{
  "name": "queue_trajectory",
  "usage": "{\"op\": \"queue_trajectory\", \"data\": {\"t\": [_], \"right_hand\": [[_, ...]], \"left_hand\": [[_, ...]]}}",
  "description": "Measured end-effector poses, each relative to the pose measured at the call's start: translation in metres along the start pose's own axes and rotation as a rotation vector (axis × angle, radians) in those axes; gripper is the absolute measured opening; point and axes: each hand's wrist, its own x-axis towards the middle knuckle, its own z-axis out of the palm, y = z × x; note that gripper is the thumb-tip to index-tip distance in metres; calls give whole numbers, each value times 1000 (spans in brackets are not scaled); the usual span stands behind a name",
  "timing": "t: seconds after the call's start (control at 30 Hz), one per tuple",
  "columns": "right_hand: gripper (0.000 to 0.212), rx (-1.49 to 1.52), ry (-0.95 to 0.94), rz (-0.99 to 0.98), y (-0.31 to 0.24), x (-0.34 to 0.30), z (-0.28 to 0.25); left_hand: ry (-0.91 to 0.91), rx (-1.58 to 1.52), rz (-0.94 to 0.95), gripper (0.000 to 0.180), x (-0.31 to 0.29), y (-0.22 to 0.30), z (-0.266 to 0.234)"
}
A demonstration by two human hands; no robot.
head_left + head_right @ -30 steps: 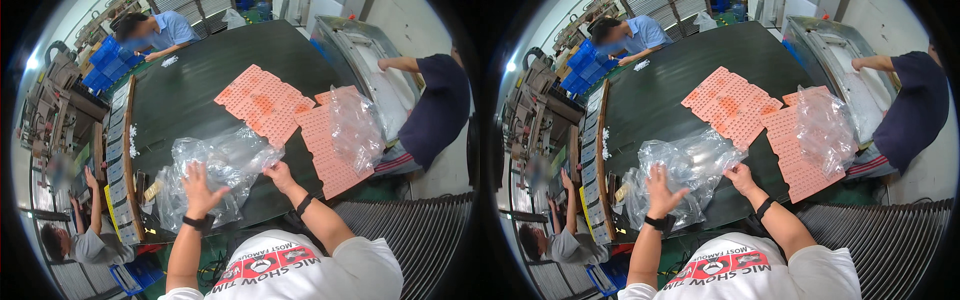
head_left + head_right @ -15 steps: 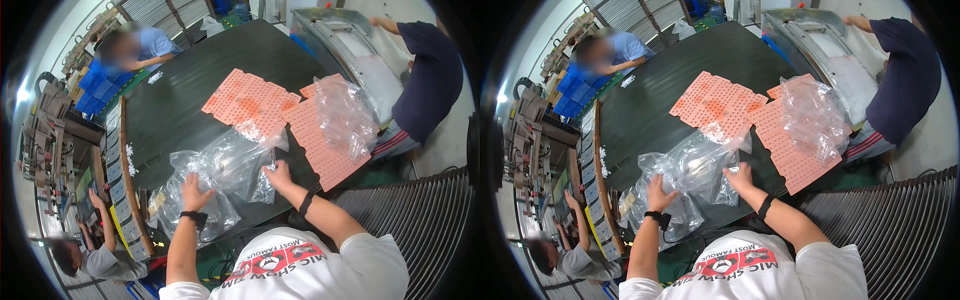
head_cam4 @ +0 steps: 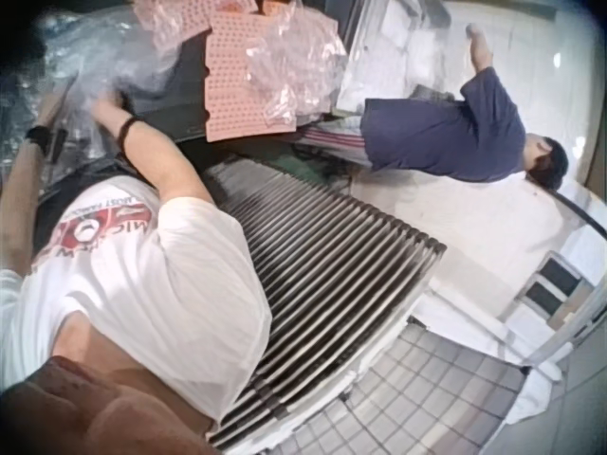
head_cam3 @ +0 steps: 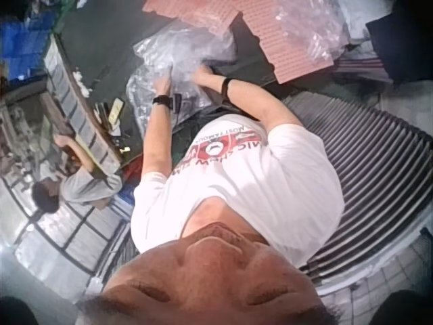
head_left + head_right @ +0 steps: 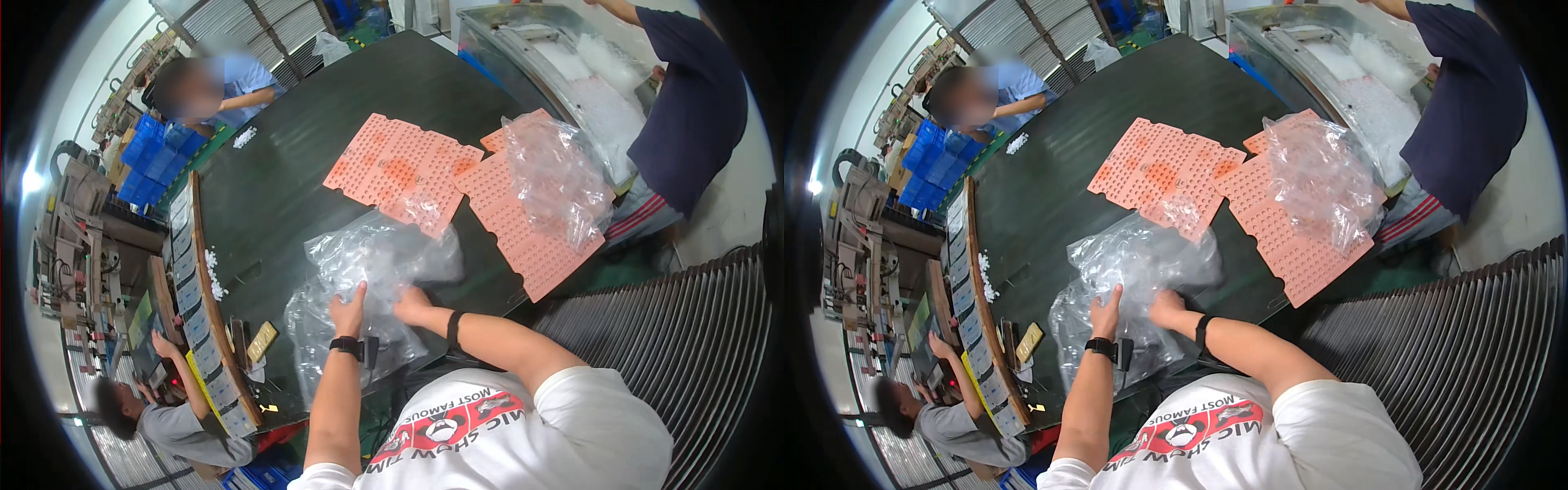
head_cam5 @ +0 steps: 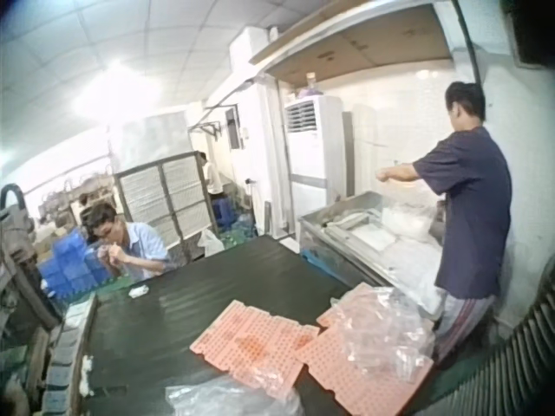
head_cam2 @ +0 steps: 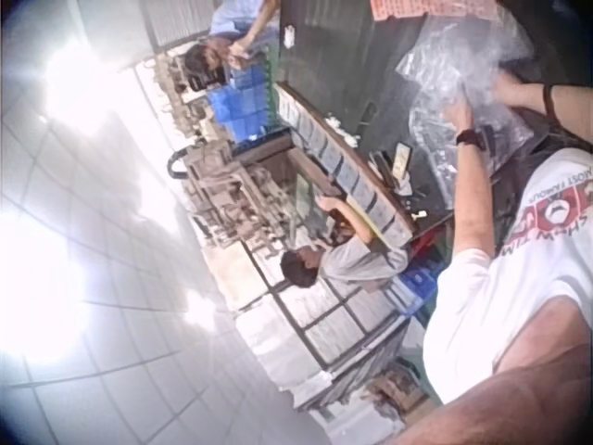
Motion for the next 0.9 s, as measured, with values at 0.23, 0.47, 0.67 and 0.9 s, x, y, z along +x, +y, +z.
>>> {"op": "queue_trajectory", "data": {"t": [0.23,0.47,0.67,0.9], "right_hand": [[30,-113,-108,-365,-55,-5,-38],[37,-150,520,-788,-20,-24,-88],[32,-149,265,-561,54,-51,-94],[20,-143,319,-523,105,-64,-101]], "left_hand": [[-180,-659,188,37,-11,83,-1],[78,-153,919,20,13,199,-53],[28,-29,1166,19,40,274,-90],[229,156,1384,20,49,287,-90]]}}
